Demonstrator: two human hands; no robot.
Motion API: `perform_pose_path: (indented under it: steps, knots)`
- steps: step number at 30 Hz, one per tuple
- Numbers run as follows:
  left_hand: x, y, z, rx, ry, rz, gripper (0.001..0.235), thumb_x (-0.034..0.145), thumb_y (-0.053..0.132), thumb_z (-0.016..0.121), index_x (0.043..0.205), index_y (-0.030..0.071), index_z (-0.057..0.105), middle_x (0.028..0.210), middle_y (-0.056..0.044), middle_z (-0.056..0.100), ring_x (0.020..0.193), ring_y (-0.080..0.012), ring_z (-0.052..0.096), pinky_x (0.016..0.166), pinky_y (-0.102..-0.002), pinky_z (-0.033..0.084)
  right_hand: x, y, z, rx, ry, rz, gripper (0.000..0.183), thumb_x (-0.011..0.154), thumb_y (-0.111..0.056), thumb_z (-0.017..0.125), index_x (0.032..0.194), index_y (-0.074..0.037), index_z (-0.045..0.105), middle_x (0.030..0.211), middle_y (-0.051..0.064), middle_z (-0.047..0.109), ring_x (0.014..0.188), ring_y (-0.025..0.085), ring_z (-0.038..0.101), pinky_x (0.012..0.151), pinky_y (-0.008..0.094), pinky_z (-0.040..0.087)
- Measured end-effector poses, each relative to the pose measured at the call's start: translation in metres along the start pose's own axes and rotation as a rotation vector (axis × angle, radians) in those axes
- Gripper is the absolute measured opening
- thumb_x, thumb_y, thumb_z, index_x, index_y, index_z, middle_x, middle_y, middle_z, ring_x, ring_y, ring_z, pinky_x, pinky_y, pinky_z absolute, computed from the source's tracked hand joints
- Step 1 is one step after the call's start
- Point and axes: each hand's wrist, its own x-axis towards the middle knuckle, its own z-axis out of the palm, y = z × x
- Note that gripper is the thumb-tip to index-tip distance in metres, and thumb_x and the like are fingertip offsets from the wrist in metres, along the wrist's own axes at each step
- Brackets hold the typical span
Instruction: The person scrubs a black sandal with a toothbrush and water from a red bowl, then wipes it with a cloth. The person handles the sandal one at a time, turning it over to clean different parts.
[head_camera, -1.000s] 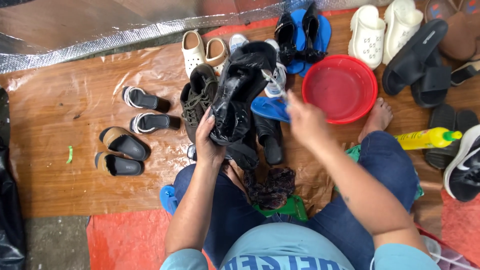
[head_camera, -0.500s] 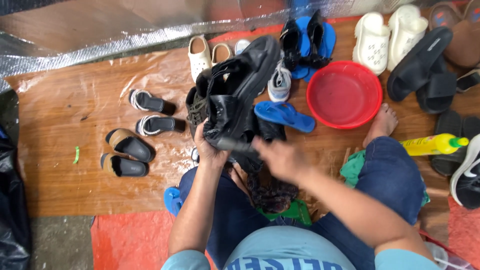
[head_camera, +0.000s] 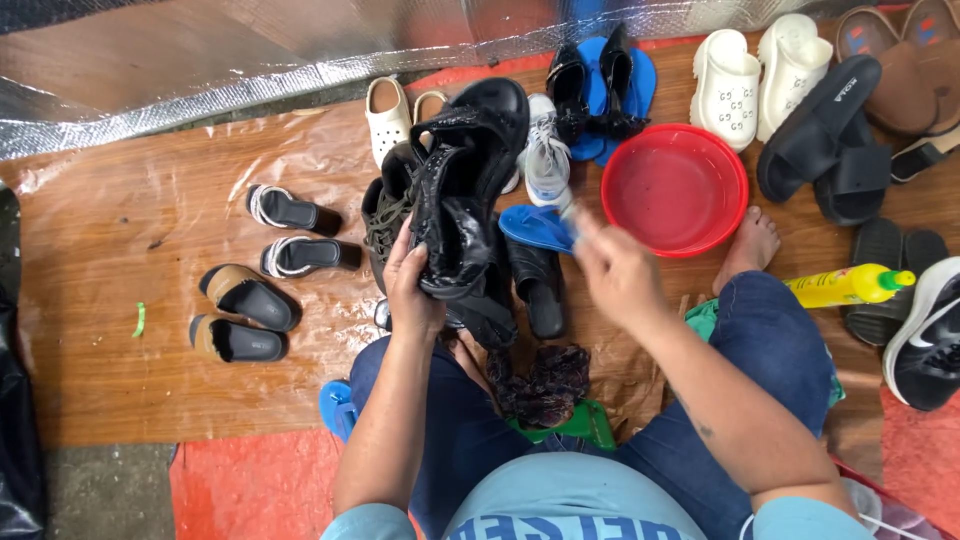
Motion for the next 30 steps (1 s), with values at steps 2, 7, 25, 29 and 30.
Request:
perform_pose_path:
  steps: [2, 7, 25, 29, 30]
  knots:
    - [0.001, -0.001, -0.004, 0.127, -0.036, 0.068, 0.058, 0.087, 0.008, 0.068, 0.144, 0.005, 0.058, 0.122, -0.020, 0.072, 0.107, -0.0249, 0.072, 0.093, -0.036, 0.061, -0.005, -0.012, -0.001, 0.037, -0.039, -0.020, 0.033, 0.097, -0.022, 0.071, 0.130, -0.016, 0.074, 0.091, 0.010, 0.074, 0.085, 0.029, 0.074, 0.073, 0.040, 0.059]
    - [-0.006, -0.001, -0.005, 0.423, -0.117, 0.180, 0.066, 0.078, 0.002, 0.077, 0.142, 0.010, 0.063, 0.115, -0.016, 0.074, 0.100, -0.0181, 0.070, 0.086, -0.029, 0.061, -0.004, 0.007, -0.001, 0.016, -0.031, -0.071, 0.037, 0.097, -0.018, 0.071, 0.133, -0.016, 0.073, 0.091, 0.012, 0.072, 0.084, 0.034, 0.073, 0.068, 0.042, 0.059]
    - [0.013, 0.001, -0.009, -0.280, 0.050, -0.181, 0.049, 0.090, 0.019, 0.061, 0.137, 0.004, 0.059, 0.124, -0.028, 0.068, 0.109, -0.0401, 0.071, 0.097, -0.053, 0.057, -0.040, -0.016, 0.038, -0.037, -0.143, -0.267, 0.041, 0.096, -0.018, 0.060, 0.136, -0.022, 0.070, 0.083, 0.005, 0.068, 0.062, 0.027, 0.071, 0.055, 0.037, 0.061]
    - [0.001, 0.013, -0.001, -0.387, 0.068, -0.306, 0.038, 0.085, 0.022, 0.061, 0.117, 0.003, 0.068, 0.110, -0.028, 0.072, 0.098, -0.0402, 0.074, 0.092, -0.053, 0.059, -0.005, 0.024, 0.029, -0.231, -0.009, -0.334, 0.043, 0.101, -0.019, 0.059, 0.143, -0.016, 0.066, 0.085, 0.008, 0.063, 0.068, 0.027, 0.068, 0.057, 0.040, 0.058]
    - [-0.003, 0.015, 0.002, -0.425, 0.074, -0.348, 0.035, 0.083, 0.023, 0.061, 0.110, 0.003, 0.071, 0.106, -0.028, 0.073, 0.094, -0.0403, 0.075, 0.091, -0.053, 0.060, 0.011, 0.037, 0.021, -0.116, 0.047, -0.246, 0.044, 0.103, -0.015, 0.060, 0.147, -0.013, 0.065, 0.088, 0.013, 0.065, 0.074, 0.035, 0.070, 0.060, 0.046, 0.057]
